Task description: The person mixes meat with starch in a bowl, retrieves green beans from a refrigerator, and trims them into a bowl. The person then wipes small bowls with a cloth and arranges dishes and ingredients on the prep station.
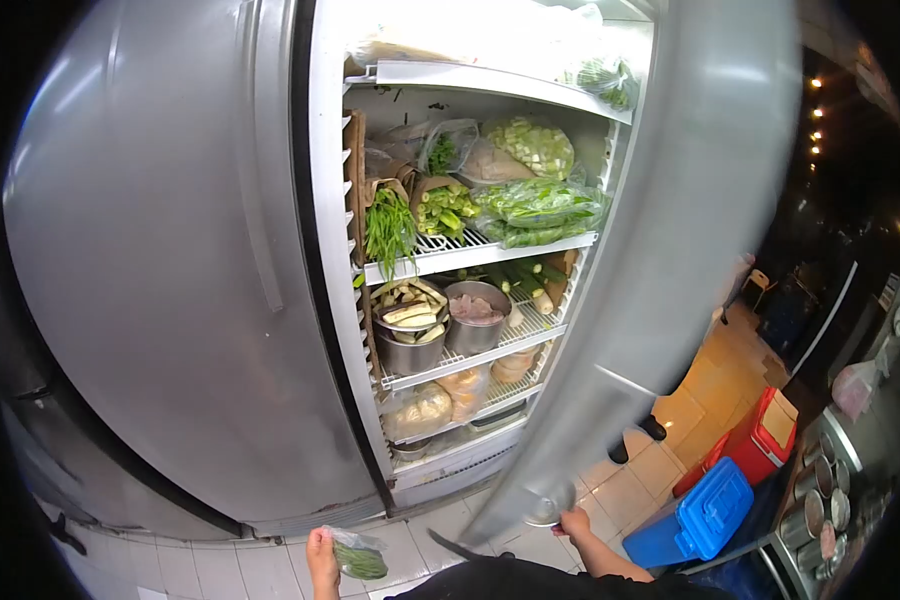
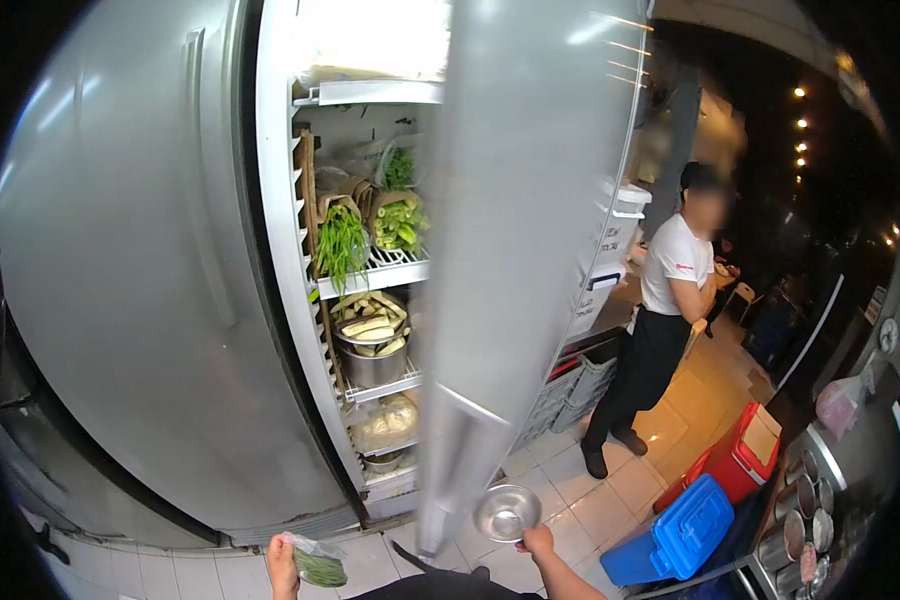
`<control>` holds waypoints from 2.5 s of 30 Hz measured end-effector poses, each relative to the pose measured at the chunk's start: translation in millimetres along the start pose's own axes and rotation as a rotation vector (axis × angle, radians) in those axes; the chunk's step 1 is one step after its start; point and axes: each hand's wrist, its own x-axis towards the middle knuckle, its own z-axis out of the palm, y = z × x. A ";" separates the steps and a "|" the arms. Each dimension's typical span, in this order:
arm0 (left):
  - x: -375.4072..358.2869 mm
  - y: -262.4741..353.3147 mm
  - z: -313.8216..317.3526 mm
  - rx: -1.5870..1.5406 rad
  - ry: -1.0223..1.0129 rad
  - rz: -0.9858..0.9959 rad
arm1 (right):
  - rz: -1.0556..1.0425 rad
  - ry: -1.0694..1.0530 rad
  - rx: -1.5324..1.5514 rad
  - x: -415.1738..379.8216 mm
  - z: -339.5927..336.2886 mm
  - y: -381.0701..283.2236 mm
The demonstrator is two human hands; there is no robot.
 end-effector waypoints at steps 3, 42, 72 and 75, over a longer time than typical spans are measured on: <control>-13.6 3.9 -6.2 0.042 0.092 -0.025 | -0.105 -0.132 -0.196 -11.6 38.4 -26.8; 2.6 49.8 203.6 0.450 -0.214 -0.090 | -0.624 -0.955 -0.737 -91.7 176.5 -234.0; 1.5 79.8 206.5 0.172 -0.094 -0.251 | -0.955 -0.854 -0.917 -108.5 174.7 -261.5; -4.5 96.7 221.9 0.272 -0.081 -0.060 | -1.044 -0.830 -0.864 -99.4 178.8 -252.5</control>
